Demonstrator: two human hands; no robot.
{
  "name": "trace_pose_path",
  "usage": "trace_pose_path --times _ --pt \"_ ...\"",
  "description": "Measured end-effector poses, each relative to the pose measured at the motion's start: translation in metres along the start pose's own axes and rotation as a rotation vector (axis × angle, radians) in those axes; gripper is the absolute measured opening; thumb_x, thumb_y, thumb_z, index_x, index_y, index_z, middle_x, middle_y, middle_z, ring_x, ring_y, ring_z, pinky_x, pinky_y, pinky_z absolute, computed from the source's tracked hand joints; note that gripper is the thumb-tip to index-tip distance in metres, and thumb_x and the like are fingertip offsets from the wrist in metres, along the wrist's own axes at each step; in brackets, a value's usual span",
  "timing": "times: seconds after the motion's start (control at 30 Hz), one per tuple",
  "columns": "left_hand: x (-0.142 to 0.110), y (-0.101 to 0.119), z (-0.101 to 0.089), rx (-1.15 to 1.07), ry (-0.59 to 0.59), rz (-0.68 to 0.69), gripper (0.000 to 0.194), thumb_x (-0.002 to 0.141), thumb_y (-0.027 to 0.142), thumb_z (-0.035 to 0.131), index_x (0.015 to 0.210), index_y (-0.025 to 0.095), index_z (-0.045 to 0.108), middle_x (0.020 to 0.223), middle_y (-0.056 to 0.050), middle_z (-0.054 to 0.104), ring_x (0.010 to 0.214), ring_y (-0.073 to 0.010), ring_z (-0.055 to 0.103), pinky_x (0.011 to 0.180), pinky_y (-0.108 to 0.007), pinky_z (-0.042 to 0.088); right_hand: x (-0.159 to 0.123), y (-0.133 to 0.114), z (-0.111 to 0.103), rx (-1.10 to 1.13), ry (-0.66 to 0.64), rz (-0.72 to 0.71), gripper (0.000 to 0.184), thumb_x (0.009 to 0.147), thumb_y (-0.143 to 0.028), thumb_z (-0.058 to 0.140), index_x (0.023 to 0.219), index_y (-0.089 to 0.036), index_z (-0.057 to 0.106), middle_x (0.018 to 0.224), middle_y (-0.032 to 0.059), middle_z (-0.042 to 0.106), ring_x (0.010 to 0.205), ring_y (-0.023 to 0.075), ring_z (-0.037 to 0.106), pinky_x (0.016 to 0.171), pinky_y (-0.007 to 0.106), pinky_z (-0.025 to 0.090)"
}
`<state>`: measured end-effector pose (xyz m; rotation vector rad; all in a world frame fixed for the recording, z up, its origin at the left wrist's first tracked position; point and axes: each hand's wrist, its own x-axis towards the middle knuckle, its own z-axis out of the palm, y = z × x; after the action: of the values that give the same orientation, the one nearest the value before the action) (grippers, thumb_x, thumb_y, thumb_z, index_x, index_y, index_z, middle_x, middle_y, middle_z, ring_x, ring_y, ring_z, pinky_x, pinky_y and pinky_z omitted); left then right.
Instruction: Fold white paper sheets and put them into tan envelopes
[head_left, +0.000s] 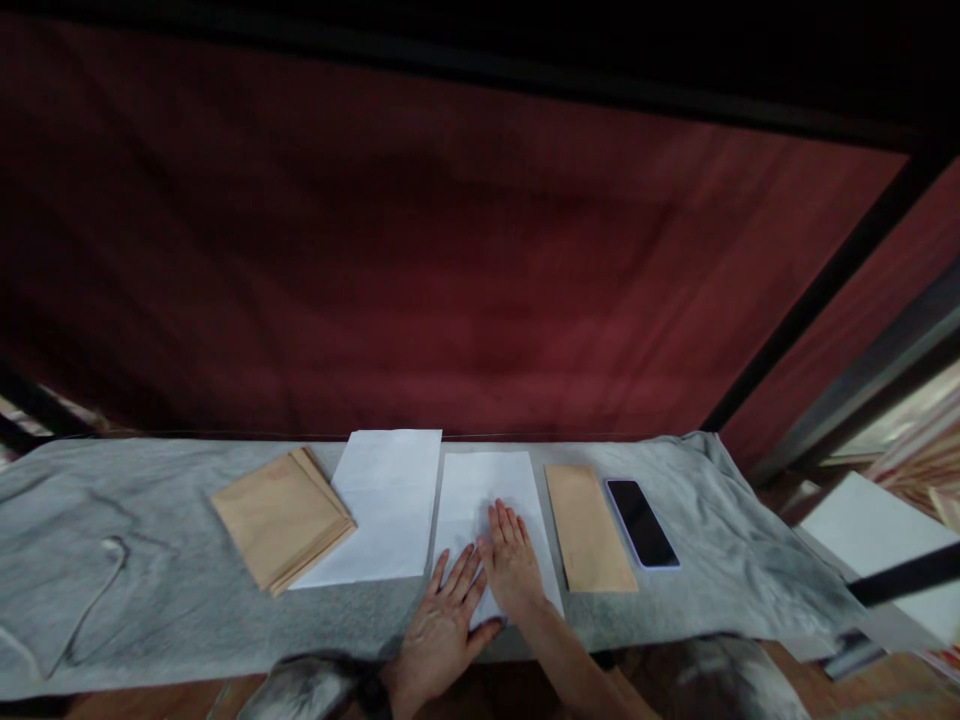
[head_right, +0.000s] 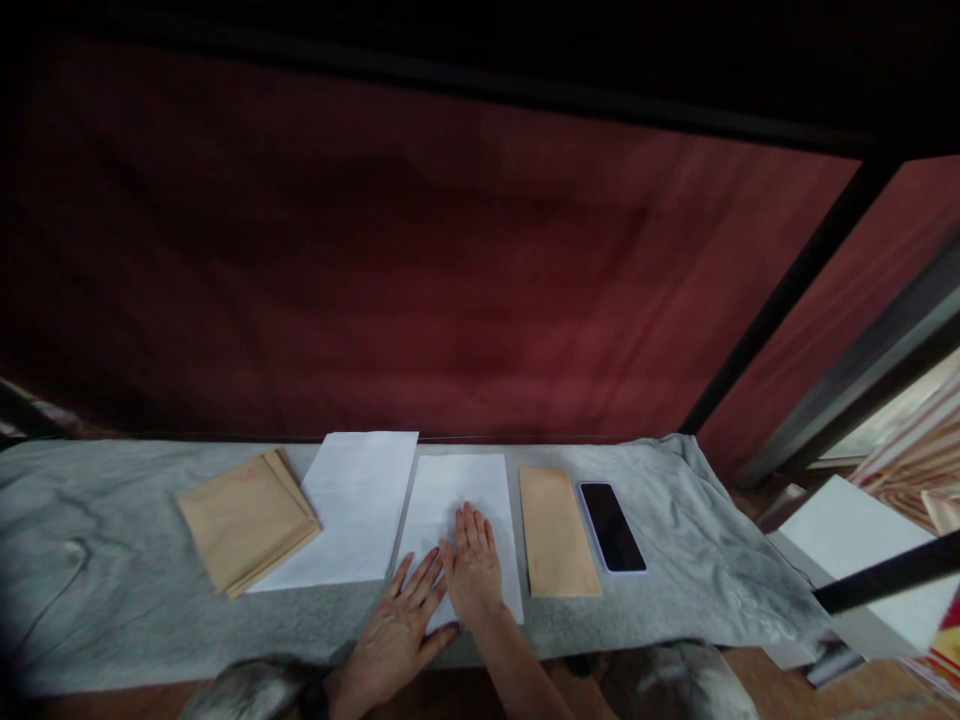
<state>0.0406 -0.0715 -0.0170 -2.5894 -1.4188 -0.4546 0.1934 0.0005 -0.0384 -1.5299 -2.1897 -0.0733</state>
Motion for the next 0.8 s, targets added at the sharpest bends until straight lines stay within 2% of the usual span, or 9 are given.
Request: trace_pose_path --times 0.1,0.27,0.5,0.63,0.8 --pt "0.0 0.0 -0.001 0.009 -0.032 0.0 0.07 0.096 0.06 0.041 0.156 0.027 0.023 0.159 -0.006 0.034 0.144 -0.025 0.036 0.117 -0.05 0.03 0.005 0.002 0.004 -0.017 -0.01 -0.02 0.052 0.104 -0.04 0.033 0.149 -0.015 0.041 0.154 0.0116 0.041 0.143 0.0241 0.038 0.116 0.042 0.034" --pt "0.0 -0.001 -0.001 -0.028 -0.078 -0.019 0.071 0.095 0.06 0.044 0.156 0.031 0.021 0.16 -0.004 0.033 0.145 -0.025 0.034 0.116 -0.051 0.031 -0.001 0.024 0.011 -0.083 0.099 0.019 0.056 0.103 -0.042 0.034 0.149 -0.011 0.041 0.153 0.0162 0.041 0.142 0.0274 0.039 0.115 0.046 0.033" --pt "-0.001 -0.002 -0.004 -0.077 -0.073 -0.028 0.069 0.095 0.059 0.046 0.155 0.031 0.025 0.16 -0.005 0.033 0.145 -0.0256 0.034 0.117 -0.053 0.031 -0.007 0.036 0.01 -0.162 0.195 0.005 0.061 0.104 -0.04 0.035 0.155 -0.009 0.026 0.152 0.0189 0.042 0.14 0.0284 0.041 0.115 0.046 0.034" --pt "-0.002 -0.003 -0.005 -0.093 -0.054 -0.017 0.068 0.095 0.059 0.046 0.154 0.031 0.026 0.158 -0.005 0.036 0.144 -0.0247 0.036 0.117 -0.052 0.031 -0.029 0.034 0.001 -0.2 0.217 -0.04 0.064 0.104 -0.038 0.035 0.157 -0.009 0.016 0.153 0.0189 0.041 0.14 0.0282 0.042 0.113 0.044 0.035" --pt "-0.004 -0.002 -0.007 -0.096 -0.054 -0.009 0.067 0.096 0.057 0.044 0.155 0.03 0.025 0.159 -0.005 0.036 0.145 -0.0238 0.035 0.118 -0.05 0.031 -0.076 0.033 -0.021 -0.203 0.175 -0.1 0.065 0.103 -0.045 0.037 0.156 -0.012 0.021 0.153 0.0156 0.042 0.138 0.0264 0.044 0.113 0.041 0.037"
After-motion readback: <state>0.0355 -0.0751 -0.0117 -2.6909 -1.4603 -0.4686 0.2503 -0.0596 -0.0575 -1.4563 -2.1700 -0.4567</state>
